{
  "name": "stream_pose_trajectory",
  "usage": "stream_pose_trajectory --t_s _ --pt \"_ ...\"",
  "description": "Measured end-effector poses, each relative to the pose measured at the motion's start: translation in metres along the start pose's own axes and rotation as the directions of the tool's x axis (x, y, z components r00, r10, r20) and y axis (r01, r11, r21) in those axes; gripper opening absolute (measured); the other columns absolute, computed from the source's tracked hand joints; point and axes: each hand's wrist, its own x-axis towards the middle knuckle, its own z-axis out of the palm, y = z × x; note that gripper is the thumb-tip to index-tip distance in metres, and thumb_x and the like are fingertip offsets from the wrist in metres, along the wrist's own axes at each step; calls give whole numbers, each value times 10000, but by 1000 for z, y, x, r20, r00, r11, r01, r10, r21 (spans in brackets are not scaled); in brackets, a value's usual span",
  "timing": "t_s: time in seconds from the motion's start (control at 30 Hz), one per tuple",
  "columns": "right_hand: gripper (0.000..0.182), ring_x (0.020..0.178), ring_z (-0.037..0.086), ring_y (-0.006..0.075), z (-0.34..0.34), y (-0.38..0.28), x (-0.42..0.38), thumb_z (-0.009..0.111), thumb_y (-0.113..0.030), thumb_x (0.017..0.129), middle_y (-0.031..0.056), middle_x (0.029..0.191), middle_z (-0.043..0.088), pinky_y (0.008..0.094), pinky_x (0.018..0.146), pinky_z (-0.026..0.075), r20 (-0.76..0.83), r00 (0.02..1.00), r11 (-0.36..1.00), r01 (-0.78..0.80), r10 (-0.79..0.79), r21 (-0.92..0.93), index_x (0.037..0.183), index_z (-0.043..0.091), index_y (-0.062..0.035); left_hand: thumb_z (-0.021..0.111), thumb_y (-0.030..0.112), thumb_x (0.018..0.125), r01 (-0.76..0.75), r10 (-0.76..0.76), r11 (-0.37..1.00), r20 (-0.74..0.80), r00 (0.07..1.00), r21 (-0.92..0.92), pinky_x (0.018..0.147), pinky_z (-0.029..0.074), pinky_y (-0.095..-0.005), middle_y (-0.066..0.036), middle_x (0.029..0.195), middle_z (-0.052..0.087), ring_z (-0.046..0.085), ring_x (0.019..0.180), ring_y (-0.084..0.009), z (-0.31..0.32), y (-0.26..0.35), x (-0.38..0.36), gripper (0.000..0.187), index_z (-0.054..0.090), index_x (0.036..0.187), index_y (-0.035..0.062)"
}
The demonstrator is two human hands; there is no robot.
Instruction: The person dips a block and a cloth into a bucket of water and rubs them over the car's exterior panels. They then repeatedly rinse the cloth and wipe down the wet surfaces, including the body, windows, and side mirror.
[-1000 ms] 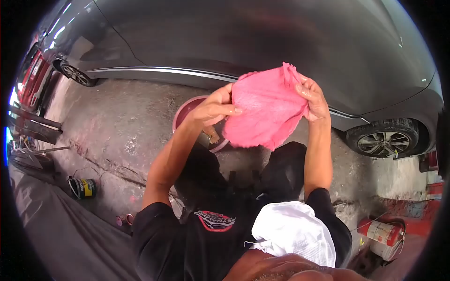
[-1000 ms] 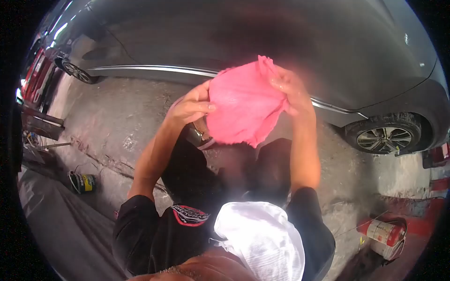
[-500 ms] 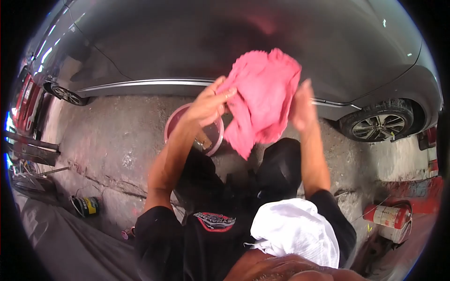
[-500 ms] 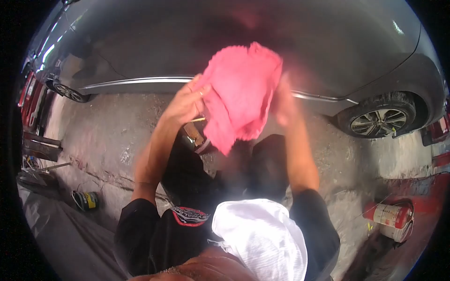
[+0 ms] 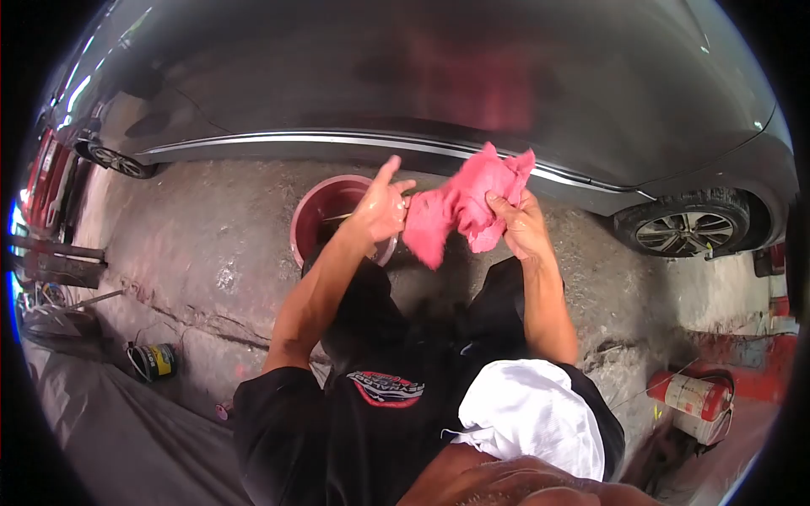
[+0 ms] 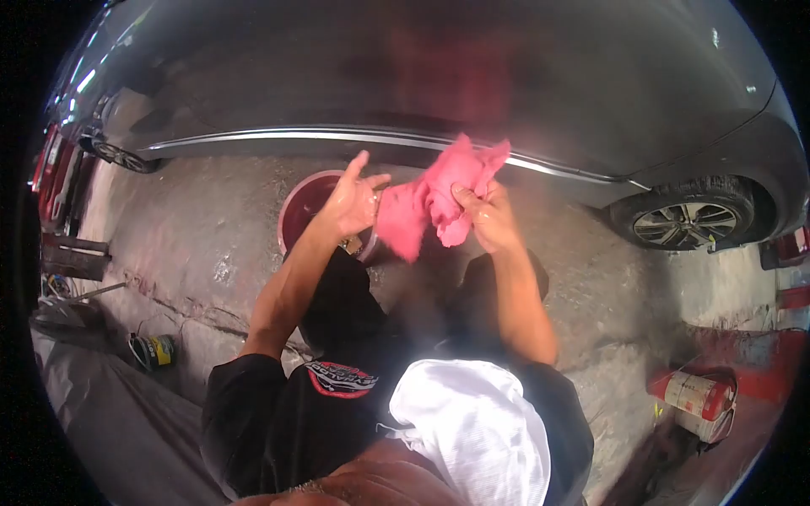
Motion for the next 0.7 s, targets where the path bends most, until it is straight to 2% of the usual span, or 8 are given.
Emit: stream_pose_trajectory --t_s 0.07,0.23,0.3,0.33,0.43,0.47,0.57,0.7 --pt "277 946 652 177 -20 -2 -6 612 28 883 81 1061 668 319 858 527 -22 1000 998 -4 2 -62 1159 587 31 609 132 913 -272 270 834 74 960 481 792 511 -282 -80 1022 631 627 892 -159 2 1 -7 740 213 1537 93" --pt "159 841 671 193 -54 -38 -34 600 -47 864 114 880 676 339 747 527 -3 994 902 -103 111 -420 999 636 29 628 6 841 -508 310 266 426 850 819 723 494 -302 -87 880 617 609 780 -131 -17 20 -33 897 115 1567 130" --pt "164 823 657 162 -60 -48 -41 588 -41 877 85 880 720 326 779 510 43 987 276 0 153 -961 995 687 14 661 43 828 -353 460 -104 360 811 930 721 495 -287 -96 756 640 625 726 -131 -22 12 -35 850 207 1545 95" --pt "207 653 597 222 -59 -36 -44 647 -208 840 212 766 618 407 631 453 122 984 313 156 -126 -937 829 657 -1 689 90 827 -367 596 -185 400 696 912 734 494 -280 -111 678 640 632 690 -135 -19 0 -36 750 327 1483 45" --pt "272 594 574 238 -60 -19 -43 660 -241 841 203 735 633 411 611 453 -129 975 423 -42 -179 -905 788 639 25 693 125 849 -269 636 -133 291 715 954 740 495 -300 -123 845 693 640 731 -151 -22 -8 -23 584 457 1365 -10" --pt "272 709 603 115 -65 -17 -41 681 -104 841 62 738 677 334 665 495 -222 960 383 -144 -168 -913 1077 643 25 651 121 895 -396 620 63 275 735 916 769 491 -279 -94 988 697 631 809 -133 -27 -8 -14 393 553 1250 -16" --pt "517 704 606 102 -60 -19 -48 697 -74 832 59 755 682 316 648 497 -393 828 533 -139 -399 -834 1294 489 28 603 114 939 -610 659 294 306 687 736 792 482 -259 -51 1083 668 606 877 -108 -23 -5 -8 302 593 1220 4" --pt "539 633 619 140 -45 -35 -61 708 -88 837 99 763 674 316 608 482 -248 841 432 -20 -480 -902 1334 505 -48 608 128 944 -510 386 166 421 821 844 796 487 -263 -36 1075 634 578 909 -91 16 -4 -46 334 585 1264 35"
